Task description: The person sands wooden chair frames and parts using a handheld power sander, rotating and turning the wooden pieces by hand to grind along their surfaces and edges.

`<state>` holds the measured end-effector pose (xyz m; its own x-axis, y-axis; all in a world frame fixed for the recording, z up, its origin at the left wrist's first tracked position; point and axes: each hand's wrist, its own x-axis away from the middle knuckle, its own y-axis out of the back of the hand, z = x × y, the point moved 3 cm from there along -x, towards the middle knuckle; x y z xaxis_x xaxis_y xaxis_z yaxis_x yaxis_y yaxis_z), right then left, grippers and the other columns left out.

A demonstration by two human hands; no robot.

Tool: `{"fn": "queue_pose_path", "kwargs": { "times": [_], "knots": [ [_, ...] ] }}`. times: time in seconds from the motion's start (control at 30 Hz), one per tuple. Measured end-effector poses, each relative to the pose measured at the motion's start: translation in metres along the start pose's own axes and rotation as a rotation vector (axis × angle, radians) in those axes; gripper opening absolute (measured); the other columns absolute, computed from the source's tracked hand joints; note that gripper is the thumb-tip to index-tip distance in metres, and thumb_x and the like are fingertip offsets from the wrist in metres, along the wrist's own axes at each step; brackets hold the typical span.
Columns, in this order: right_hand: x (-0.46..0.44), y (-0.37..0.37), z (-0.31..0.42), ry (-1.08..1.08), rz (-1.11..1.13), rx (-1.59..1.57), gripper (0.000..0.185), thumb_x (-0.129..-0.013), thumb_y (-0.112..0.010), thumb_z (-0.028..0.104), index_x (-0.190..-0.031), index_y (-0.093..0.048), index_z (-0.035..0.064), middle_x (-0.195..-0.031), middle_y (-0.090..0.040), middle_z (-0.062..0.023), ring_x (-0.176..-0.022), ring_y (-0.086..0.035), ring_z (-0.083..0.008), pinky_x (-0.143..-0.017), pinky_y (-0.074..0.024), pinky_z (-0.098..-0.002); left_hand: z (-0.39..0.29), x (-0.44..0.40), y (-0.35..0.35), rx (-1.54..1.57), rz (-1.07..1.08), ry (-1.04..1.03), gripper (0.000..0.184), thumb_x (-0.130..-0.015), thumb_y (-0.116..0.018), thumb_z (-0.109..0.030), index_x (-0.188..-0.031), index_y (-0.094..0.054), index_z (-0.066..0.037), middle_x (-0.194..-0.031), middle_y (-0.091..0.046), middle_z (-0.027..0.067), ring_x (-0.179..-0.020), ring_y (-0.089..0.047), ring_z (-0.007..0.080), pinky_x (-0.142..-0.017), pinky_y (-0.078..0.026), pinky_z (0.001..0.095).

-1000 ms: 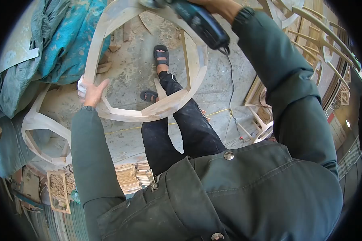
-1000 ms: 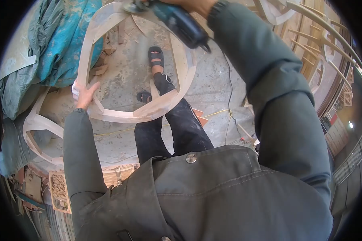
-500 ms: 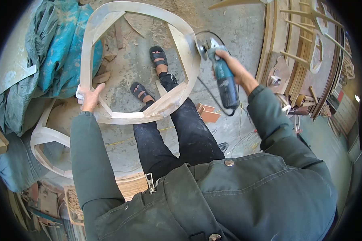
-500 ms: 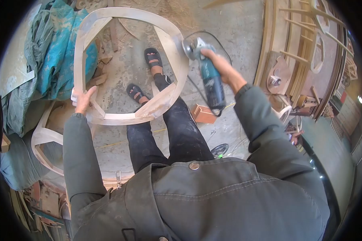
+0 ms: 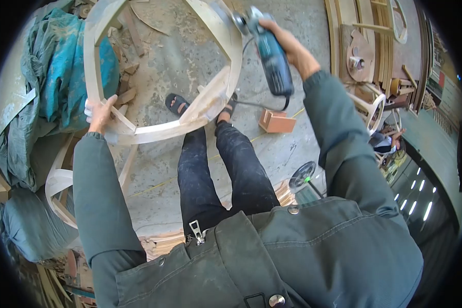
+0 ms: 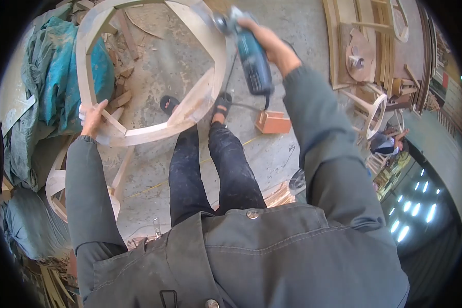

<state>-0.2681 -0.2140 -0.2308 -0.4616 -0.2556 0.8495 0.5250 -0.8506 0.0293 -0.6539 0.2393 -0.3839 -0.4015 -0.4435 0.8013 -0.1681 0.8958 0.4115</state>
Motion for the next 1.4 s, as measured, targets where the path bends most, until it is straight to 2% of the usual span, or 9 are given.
{"fn": "queue_pose_path", "kwargs": {
  "times": [0.13, 0.43, 0.63, 0.73, 0.77, 0.87, 1.1, 1.3, 1.4],
  "knots": [
    [-0.016, -0.014, 0.007, -0.038, -0.011, -0.076, 0.039, -0.098, -0.067, 0.048, -0.104, -0.068, 0.0089, -0.079, -0.068, -0.0063, -0.057, -0.063, -0.0168, -0.051, -0.0556, -0.0344, -0.014, 0.008, 0.005, -0.032, -0.04, -0.056, 0.075, -0.085, -0.082, -0.046, -0.133, -0.051, 0.002, -0.103, -0.061, 0.0123, -0.08, -0.066, 0.0219, -0.065, -0.054, 0.0355],
    [0.079, -0.041, -0.159, 0.042, -0.078, -0.399, 0.056, -0.097, -0.068, 0.054, -0.118, -0.06, 0.0018, -0.086, -0.072, -0.0153, -0.072, -0.076, -0.027, -0.068, -0.0653, -0.0411, -0.012, -0.002, 0.005, -0.059, 0.03, 0.028, 0.065, -0.085, -0.082, -0.052, -0.115, -0.058, 0.001, -0.079, -0.058, 0.0048, -0.062, -0.059, 0.0158, -0.058, -0.048, 0.032],
    [0.157, -0.128, -0.273, -0.066, -0.188, -0.831, 0.047, -0.095, -0.072, 0.042, -0.117, -0.059, 0.0024, -0.083, -0.068, -0.0132, -0.066, -0.072, -0.0263, -0.061, -0.0633, -0.0424, -0.021, 0.009, 0.007, 0.005, 0.064, 0.0, 0.074, -0.085, -0.083, -0.051, -0.128, -0.058, 0.003, -0.105, -0.061, 0.0079, -0.092, -0.061, 0.0184, -0.08, -0.049, 0.0337],
    [0.189, -0.163, -0.329, -0.081, -0.152, -1.078, 0.041, -0.096, -0.073, 0.035, -0.117, -0.059, 0.0031, -0.081, -0.066, -0.0113, -0.063, -0.069, -0.0251, -0.059, -0.0625, -0.0421, -0.02, 0.009, 0.003, 0.021, -0.017, -0.083, 0.056, -0.087, -0.081, -0.05, -0.111, -0.064, -0.002, -0.085, -0.06, 0.0061, -0.066, -0.059, 0.0164, -0.061, -0.047, 0.031],
    [0.197, -0.167, -0.342, -0.082, -0.115, -1.103, 0.043, -0.095, -0.073, 0.037, -0.117, -0.058, 0.0027, -0.082, -0.066, -0.012, -0.064, -0.071, -0.026, -0.06, -0.0629, -0.0428, -0.032, 0.021, 0.002, -0.152, -0.09, -0.126, 0.059, -0.088, -0.081, -0.047, -0.119, -0.062, 0.0, -0.093, -0.063, 0.008, -0.078, -0.063, 0.0187, -0.071, -0.05, 0.0338],
    [0.216, -0.147, -0.376, -0.167, -0.131, -1.132, 0.049, -0.093, -0.075, 0.041, -0.117, -0.057, 0.002, -0.083, -0.067, -0.0129, -0.065, -0.072, -0.0268, -0.06, -0.0635, -0.0426, -0.027, 0.03, 0.013, -0.539, -0.249, -0.354, 0.072, -0.087, -0.074, -0.052, -0.127, -0.06, 0.007, -0.115, -0.071, 0.0229, -0.114, -0.068, 0.0364, -0.102, -0.049, 0.0431],
    [0.217, -0.018, -0.39, 0.022, -0.236, -0.683, 0.06, -0.093, -0.071, 0.051, -0.127, -0.055, 0.0039, -0.09, -0.07, -0.0149, -0.073, -0.074, -0.0252, -0.062, -0.0635, -0.0397, -0.002, 0.061, -0.033, -0.467, -0.504, -0.058, 0.088, -0.091, -0.058, -0.065, -0.134, -0.056, 0.013, -0.127, -0.067, 0.0332, -0.123, -0.063, 0.046, -0.108, -0.045, 0.0487],
    [0.177, 0.063, -0.329, 0.109, -0.175, -0.832, 0.058, -0.095, -0.069, 0.054, -0.122, -0.061, 0.0035, -0.092, -0.072, -0.0146, -0.072, -0.074, -0.0239, -0.063, -0.0626, -0.0383, 0.044, 0.14, -0.184, 0.247, -0.042, 0.08, 0.073, -0.105, -0.057, -0.056, -0.146, -0.051, 0.004, -0.126, -0.066, 0.0175, -0.113, -0.065, 0.0279, -0.096, -0.052, 0.0409],
    [0.145, 0.121, -0.287, 0.129, -0.204, -0.557, 0.057, -0.094, -0.072, 0.053, -0.118, -0.063, 0.0024, -0.088, -0.073, -0.0146, -0.072, -0.074, -0.0239, -0.064, -0.0632, -0.0381, 0.038, 0.187, -0.251, 0.295, 0.219, 0.086, 0.081, -0.106, -0.045, -0.067, -0.158, -0.032, -0.007, -0.158, -0.042, 0.0158, -0.143, -0.043, 0.0369, -0.105, -0.043, 0.0651]
  ]
}}
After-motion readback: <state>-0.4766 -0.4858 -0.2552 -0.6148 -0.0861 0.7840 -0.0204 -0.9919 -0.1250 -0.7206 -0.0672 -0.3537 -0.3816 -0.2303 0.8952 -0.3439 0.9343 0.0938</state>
